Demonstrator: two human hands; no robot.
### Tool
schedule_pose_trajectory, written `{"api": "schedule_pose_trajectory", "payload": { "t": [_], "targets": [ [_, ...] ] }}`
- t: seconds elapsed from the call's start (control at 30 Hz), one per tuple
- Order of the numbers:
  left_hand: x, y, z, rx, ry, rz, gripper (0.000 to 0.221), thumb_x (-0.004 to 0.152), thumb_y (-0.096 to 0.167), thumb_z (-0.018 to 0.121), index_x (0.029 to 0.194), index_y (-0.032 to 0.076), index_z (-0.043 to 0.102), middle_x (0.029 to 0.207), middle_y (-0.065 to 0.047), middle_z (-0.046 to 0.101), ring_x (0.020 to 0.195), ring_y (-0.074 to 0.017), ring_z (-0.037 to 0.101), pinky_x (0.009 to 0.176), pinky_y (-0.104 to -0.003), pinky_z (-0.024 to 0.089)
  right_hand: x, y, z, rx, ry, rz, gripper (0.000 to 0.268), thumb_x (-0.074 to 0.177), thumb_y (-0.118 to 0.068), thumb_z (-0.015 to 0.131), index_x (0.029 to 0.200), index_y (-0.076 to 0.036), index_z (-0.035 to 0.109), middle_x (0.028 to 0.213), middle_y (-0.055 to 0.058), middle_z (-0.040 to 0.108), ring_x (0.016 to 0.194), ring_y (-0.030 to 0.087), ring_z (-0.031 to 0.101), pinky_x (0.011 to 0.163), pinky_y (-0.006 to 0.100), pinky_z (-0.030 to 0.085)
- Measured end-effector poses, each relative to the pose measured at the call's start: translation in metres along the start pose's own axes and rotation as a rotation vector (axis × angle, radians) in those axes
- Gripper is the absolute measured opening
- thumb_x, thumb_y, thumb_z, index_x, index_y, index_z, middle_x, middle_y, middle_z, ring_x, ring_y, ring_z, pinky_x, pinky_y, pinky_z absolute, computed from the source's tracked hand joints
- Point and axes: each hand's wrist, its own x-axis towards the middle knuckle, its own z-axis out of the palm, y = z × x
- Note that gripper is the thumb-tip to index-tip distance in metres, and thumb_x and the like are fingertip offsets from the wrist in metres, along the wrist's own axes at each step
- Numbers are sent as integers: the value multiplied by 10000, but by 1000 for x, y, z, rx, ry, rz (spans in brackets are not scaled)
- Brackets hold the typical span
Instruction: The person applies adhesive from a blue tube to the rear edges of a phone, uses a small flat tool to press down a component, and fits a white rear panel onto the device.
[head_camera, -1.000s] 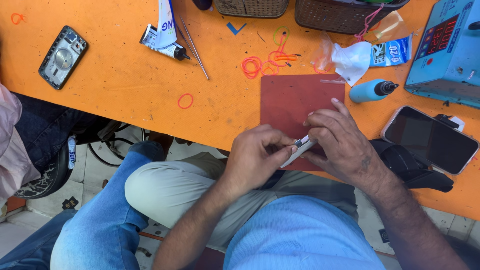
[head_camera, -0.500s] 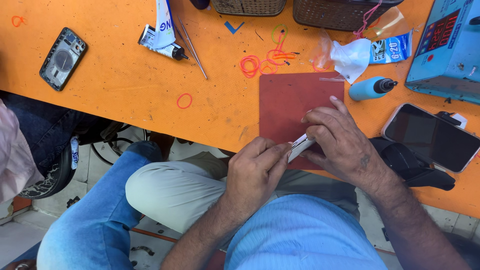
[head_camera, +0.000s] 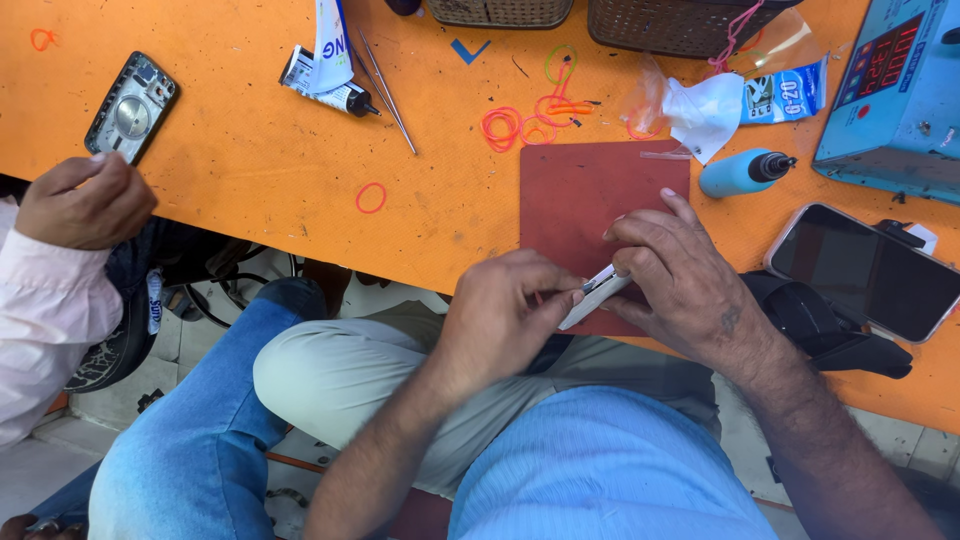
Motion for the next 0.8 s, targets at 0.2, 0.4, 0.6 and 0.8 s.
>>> {"api": "schedule_pose_trajectory", "payload": {
  "t": [0.2,0.4,0.6,0.8],
  "targets": [
    [18,-15,-2,-213,-210,-262,130,888,172,780,988,96,815,826,-41,768,721,-89,737,659,-266,602,-1,1,1,-17,11,-12,551,653,-196,924,1030,-65,544,1208,129,570,1232,308,593,1180,649,379],
    [22,-29,1,-396,-267,-300,137,901,145,774,986,43,807,851,-54,803,777,-70,743,706,-261,623,-6,6,6,-20,27,-74,547,701,-202,905,1074,-102,518,1261,104,539,1278,306,570,1207,655,367],
    [23,-34,2,-409,-277,-310,137,903,144,776,981,35,804,851,-55,803,782,-72,743,722,-265,627,-10,8,12,-106,-11,-109,509,746,-226,872,1127,-172,538,1251,66,509,1294,305,523,1223,674,308],
    [21,-31,1,-336,-252,-302,146,899,152,769,994,46,801,851,-48,803,783,-68,755,717,-258,633,-11,8,14,-97,-15,-101,497,773,-239,867,1138,-171,537,1241,51,511,1291,278,534,1233,668,307]
  ]
}}
